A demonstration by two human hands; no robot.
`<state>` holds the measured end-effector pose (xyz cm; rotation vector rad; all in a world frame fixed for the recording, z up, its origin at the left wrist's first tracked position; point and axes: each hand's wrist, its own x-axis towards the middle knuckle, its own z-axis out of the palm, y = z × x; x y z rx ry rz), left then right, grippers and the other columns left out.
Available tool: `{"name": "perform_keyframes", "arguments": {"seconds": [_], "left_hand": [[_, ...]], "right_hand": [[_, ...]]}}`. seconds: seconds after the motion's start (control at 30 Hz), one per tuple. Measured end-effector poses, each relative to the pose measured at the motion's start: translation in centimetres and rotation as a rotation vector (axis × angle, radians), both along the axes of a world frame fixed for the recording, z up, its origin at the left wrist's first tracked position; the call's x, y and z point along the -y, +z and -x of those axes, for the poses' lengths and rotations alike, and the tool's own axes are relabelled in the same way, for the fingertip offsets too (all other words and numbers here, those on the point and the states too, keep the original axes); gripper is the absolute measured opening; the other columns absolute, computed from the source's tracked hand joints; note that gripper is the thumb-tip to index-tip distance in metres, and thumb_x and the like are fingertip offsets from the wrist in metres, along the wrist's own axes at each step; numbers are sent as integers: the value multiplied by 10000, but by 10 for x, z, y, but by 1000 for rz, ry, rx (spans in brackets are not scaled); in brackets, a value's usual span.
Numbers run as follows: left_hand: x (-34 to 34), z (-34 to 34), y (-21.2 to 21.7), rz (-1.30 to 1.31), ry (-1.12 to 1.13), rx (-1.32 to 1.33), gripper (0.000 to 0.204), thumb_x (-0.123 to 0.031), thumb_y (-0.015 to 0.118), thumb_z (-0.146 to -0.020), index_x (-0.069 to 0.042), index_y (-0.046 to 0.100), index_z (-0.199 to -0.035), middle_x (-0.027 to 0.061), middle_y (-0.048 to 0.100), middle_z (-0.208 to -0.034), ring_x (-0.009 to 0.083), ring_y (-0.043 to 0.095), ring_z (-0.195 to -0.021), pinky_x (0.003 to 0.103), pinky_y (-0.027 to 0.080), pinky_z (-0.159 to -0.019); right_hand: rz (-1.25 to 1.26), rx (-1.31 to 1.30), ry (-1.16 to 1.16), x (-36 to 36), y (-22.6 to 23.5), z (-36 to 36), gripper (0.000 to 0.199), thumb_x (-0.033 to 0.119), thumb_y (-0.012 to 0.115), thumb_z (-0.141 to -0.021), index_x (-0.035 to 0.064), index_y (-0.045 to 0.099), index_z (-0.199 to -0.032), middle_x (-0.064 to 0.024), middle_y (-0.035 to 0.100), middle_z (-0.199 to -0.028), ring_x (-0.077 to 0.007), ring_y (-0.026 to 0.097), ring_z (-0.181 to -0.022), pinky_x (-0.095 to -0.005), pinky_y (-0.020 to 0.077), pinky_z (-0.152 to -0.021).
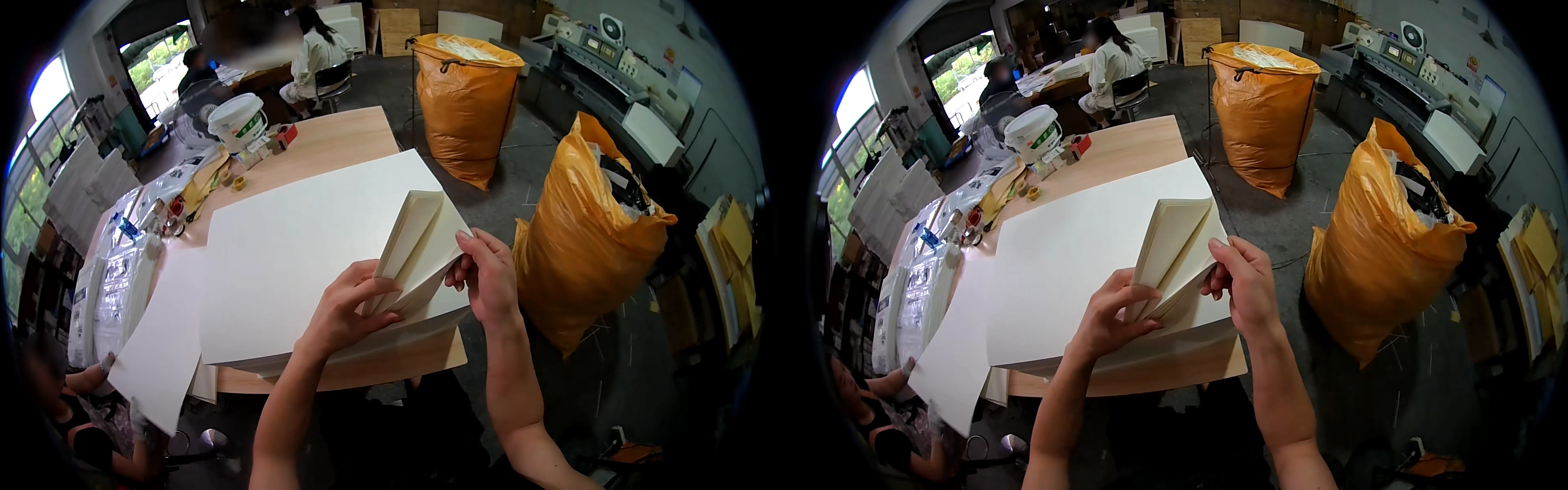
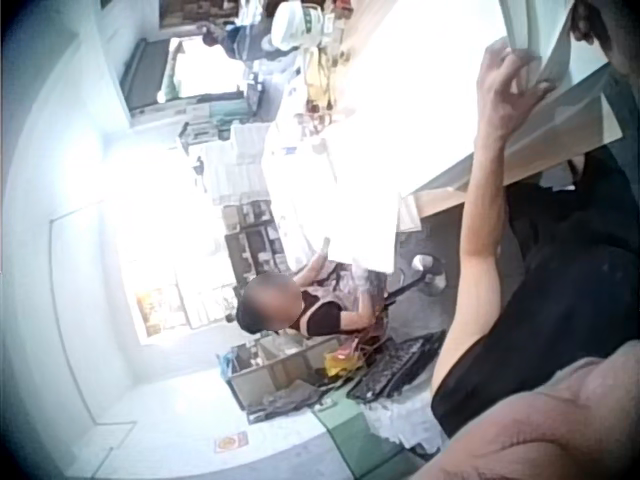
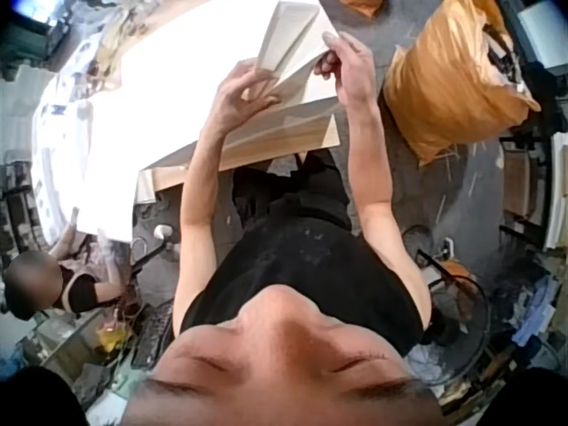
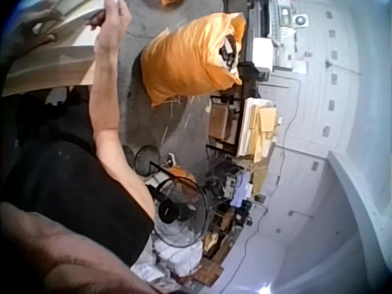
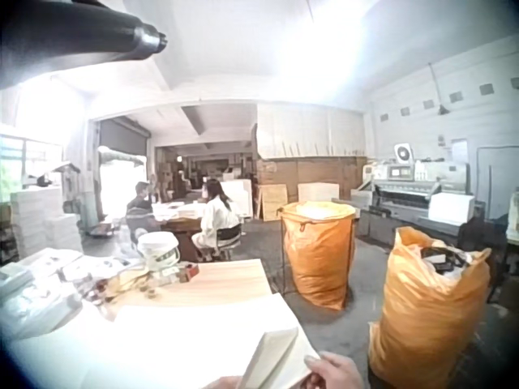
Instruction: The person fans through and separates individual white sheets of paper from a large stack on a table, occasionally moving the stack to different positions.
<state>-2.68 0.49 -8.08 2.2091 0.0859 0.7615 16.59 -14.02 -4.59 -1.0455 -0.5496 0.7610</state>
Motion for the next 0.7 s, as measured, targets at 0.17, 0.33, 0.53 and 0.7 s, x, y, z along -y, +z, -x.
{"name": "perform_keyframes", "arguments": {"seconds": [0.17,0.33,0.53,0.7], "left_hand": [[4,-5,7,-24,14,79,420,9,804,-784,-138,705,-1165,131,600,-1348,328,659,-1151,403,584,-936],[0,-5,1,-52,16,71,440,23,791,-784,-148,711,-1182,140,564,-1422,328,656,-1159,396,584,-941],[2,-5,3,-60,-2,41,529,-35,883,-701,-154,711,-1187,113,569,-1406,309,655,-1165,400,594,-941],[2,-5,5,-21,39,12,542,-47,889,-708,-166,710,-1206,113,589,-1379,313,658,-1161,401,586,-946]], "right_hand": [[-40,17,-44,6,-6,0,356,249,639,-994,87,530,-697,1,526,-581,-121,568,-501,-250,395,-444],[32,113,-68,-1,-9,-1,387,226,624,-1002,101,501,-658,-4,516,-555,-127,583,-500,-247,388,-434],[-59,-63,-25,0,-6,-1,374,214,607,-1011,103,490,-675,-16,528,-578,-142,599,-515,-265,413,-465],[-29,747,-750,26,-41,7,351,221,641,-987,63,475,-722,-40,590,-734,-132,650,-674,-251,418,-508]]}}
